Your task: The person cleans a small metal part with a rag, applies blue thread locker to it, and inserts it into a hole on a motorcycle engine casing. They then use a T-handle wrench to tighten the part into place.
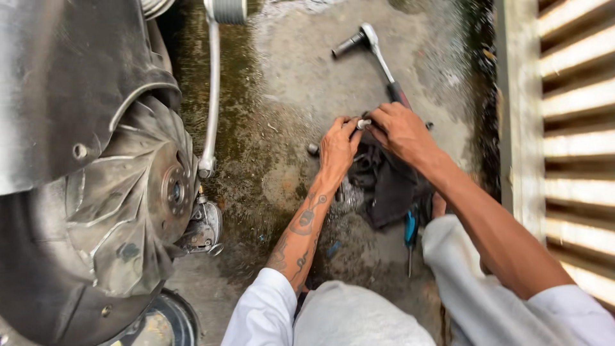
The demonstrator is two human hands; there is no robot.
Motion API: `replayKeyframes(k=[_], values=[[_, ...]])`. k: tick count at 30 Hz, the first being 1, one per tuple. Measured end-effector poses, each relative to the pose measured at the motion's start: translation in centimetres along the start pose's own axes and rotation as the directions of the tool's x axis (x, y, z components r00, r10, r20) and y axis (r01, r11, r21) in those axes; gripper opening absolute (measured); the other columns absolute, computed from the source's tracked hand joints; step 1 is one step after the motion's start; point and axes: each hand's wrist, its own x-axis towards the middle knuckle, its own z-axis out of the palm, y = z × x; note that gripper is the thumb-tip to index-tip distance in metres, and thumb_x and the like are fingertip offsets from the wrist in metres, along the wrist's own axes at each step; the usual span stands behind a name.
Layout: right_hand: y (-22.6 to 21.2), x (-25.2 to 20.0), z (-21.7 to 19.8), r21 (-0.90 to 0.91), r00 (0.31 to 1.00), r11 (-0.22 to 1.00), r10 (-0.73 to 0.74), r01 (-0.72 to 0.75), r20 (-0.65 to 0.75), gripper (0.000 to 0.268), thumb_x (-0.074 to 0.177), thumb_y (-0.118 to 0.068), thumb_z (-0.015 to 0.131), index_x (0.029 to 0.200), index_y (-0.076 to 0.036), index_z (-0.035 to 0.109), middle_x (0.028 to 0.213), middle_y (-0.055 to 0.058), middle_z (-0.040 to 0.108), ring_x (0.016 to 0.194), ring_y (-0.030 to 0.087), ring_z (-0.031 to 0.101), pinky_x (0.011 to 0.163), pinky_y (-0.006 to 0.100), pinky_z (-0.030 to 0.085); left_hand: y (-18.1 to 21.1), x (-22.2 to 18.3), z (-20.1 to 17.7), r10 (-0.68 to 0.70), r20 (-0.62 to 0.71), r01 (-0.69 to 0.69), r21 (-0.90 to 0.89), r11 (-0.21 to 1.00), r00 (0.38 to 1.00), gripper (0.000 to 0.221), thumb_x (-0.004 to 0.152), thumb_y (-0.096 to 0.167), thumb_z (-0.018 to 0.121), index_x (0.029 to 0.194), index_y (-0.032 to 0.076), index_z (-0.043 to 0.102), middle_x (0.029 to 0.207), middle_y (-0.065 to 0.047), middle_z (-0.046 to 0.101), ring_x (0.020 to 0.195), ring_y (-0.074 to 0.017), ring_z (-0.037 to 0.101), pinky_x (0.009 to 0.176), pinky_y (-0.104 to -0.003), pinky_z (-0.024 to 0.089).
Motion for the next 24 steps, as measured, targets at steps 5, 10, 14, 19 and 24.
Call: replayKeyframes(k=[5, 10, 14, 19, 24], values=[[1.5, 2.2, 2.1, -0.08, 0.997, 0.996, -0.031, 0.037, 0.065, 0.021, 0.091, -0.033, 0.069, 0.102, -0.017, 0.06, 0.089, 0.004, 0.057, 0.086, 0.029, 0.064, 0.068, 0.043, 0.054, -2.9, 1.0, 2.0, -0.014, -0.037, 0.014, -0.007, 1.0, 0.999, 0.031, 0.094, 0.021, 0.072, 0.124, 0.018, 0.071, 0.116, -0.011, 0.066, 0.109, -0.0396, 0.069, 0.092, -0.049, 0.058], [2.4, 3.2, 3.9, -0.182, 0.998, 0.981, -0.06, 0.066, 0.035, 0.023, 0.096, -0.04, 0.061, 0.087, -0.019, 0.057, 0.077, 0.003, 0.054, 0.075, 0.028, 0.063, 0.063, 0.042, 0.045, -4.3, 0.5, 4.3, -0.068, -0.067, 0.071, 0.041, 0.997, 0.995, 0.036, 0.088, 0.014, 0.077, 0.123, 0.014, 0.071, 0.124, -0.009, 0.068, 0.118, -0.0351, 0.064, 0.099, -0.046, 0.053], [3.0, 4.9, 3.4, -0.219, 0.995, 0.975, -0.025, 0.047, 0.101, 0.032, 0.097, -0.051, 0.052, 0.083, -0.023, 0.06, 0.071, -0.001, 0.062, 0.068, 0.026, 0.067, 0.067, 0.045, 0.044, -3.6, 1.5, 3.6, -0.091, -0.115, 0.107, 0.138, 0.985, 0.989, 0.03, 0.082, 0.019, 0.08, 0.111, 0.015, 0.075, 0.117, -0.003, 0.071, 0.109, -0.0333, 0.065, 0.093, -0.047, 0.055], [0.7, 5.4, -0.7, -0.047, 0.945, 0.983, -0.159, 0.18, 0.284, 0.029, 0.101, -0.046, 0.052, 0.093, -0.02, 0.061, 0.079, 0.008, 0.066, 0.082, 0.035, 0.072, 0.079, 0.046, 0.046, 1.2, -1.4, -0.1, -0.126, -0.194, 0.163, 0.19, 0.968, 0.973, 0.038, 0.079, 0.014, 0.081, 0.116, 0.016, 0.075, 0.12, -0.003, 0.072, 0.107, -0.0315, 0.065, 0.085, -0.045, 0.054], [-2.1, 6.8, -2.5, -0.034, 0.895, 0.995, -0.07, 0.094, 0.44, 0.048, 0.098, -0.056, 0.049, 0.093, -0.011, 0.064, 0.085, 0.015, 0.072, 0.083, 0.041, 0.074, 0.08, 0.055, 0.052, 0.5, -3.0, -0.6, -0.137, -0.283, 0.195, 0.189, 0.962, 0.949, 0.03, 0.082, 0.015, 0.079, 0.112, 0.015, 0.075, 0.121, -0.003, 0.072, 0.108, -0.0298, 0.065, 0.085, -0.043, 0.054]])
